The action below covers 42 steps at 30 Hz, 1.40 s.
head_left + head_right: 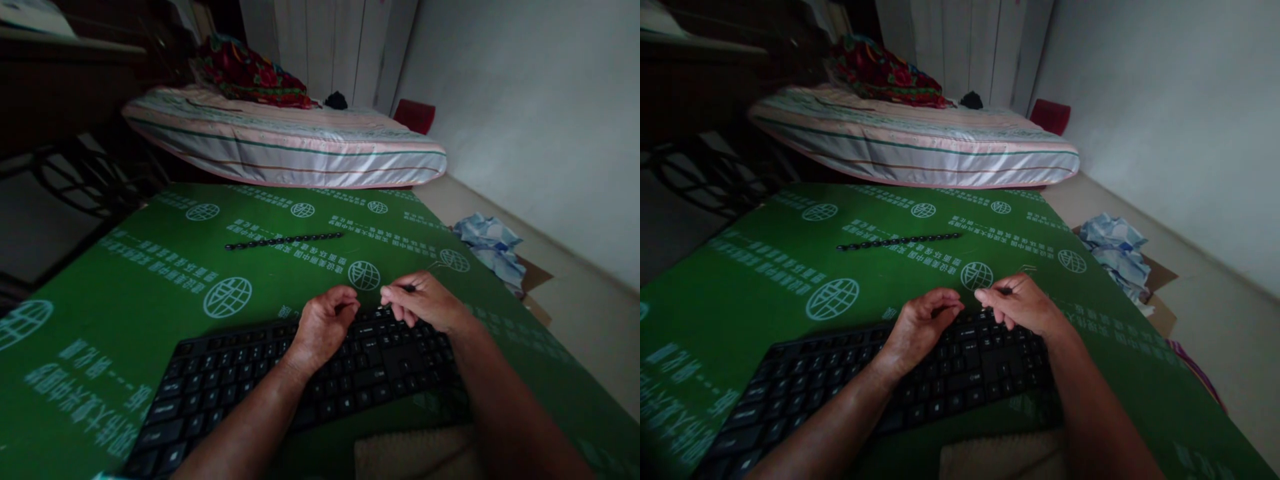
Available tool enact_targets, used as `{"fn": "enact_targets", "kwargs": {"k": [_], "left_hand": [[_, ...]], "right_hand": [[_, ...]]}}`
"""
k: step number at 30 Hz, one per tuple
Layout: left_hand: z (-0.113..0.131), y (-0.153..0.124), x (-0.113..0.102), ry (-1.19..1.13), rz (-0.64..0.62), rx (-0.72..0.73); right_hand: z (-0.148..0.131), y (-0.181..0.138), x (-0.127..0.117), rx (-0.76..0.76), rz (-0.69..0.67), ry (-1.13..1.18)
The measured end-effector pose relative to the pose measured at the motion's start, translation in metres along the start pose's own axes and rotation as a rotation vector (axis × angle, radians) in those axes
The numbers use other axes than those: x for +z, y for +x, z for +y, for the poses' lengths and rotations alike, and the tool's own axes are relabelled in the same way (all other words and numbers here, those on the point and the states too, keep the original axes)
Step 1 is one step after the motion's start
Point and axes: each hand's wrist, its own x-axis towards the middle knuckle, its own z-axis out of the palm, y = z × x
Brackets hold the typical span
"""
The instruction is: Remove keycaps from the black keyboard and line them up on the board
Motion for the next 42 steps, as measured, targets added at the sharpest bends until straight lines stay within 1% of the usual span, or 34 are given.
{"fn": "enact_targets", "kwargs": {"k": [5,12,18,22,25,26,27,28,31,33,35,39,42], "left_hand": [[0.002,0.000,0.000,-0.017,-0.005,0.012],[0.004,0.000,0.001,0.005,0.001,0.001],[0.003,0.000,0.001,0.043,0.000,0.016],[0.001,0.000,0.001,0.059,0.003,0.038],[0.001,0.000,0.001,0.056,0.004,0.034],[0.001,0.000,0.001,0.054,0.007,0.029],[0.002,0.000,0.001,0.054,0.010,0.025],[0.002,0.000,0.001,0.054,0.010,0.022],[0.003,0.000,0.001,0.055,-0.004,0.018],[0.003,0.000,0.002,0.054,-0.013,0.017],[0.002,0.000,0.002,0.054,-0.014,0.017],[-0.001,0.001,0.002,0.061,-0.007,0.038],[-0.004,0.001,0.002,0.065,-0.008,0.047]], "right_hand": [[-0.002,0.001,0.007,0.029,0.017,-0.064],[-0.001,0.003,0.013,0.058,0.006,-0.134],[-0.003,0.003,0.020,0.052,0.051,-0.177],[-0.005,0.004,0.027,-0.005,0.097,-0.248],[-0.005,0.004,0.030,-0.163,0.165,-0.373],[-0.004,0.005,0.030,-0.203,0.180,-0.404],[-0.003,0.005,0.029,-0.206,0.176,-0.405],[-0.002,0.005,0.027,-0.171,0.152,-0.372],[0.002,0.006,0.018,0.014,0.051,-0.165],[0.004,0.006,0.015,0.074,0.034,-0.075],[0.004,0.006,0.015,0.080,0.041,-0.064],[-0.001,0.004,0.022,0.039,0.062,-0.139],[-0.001,0.004,0.022,0.038,0.044,-0.119]]}}
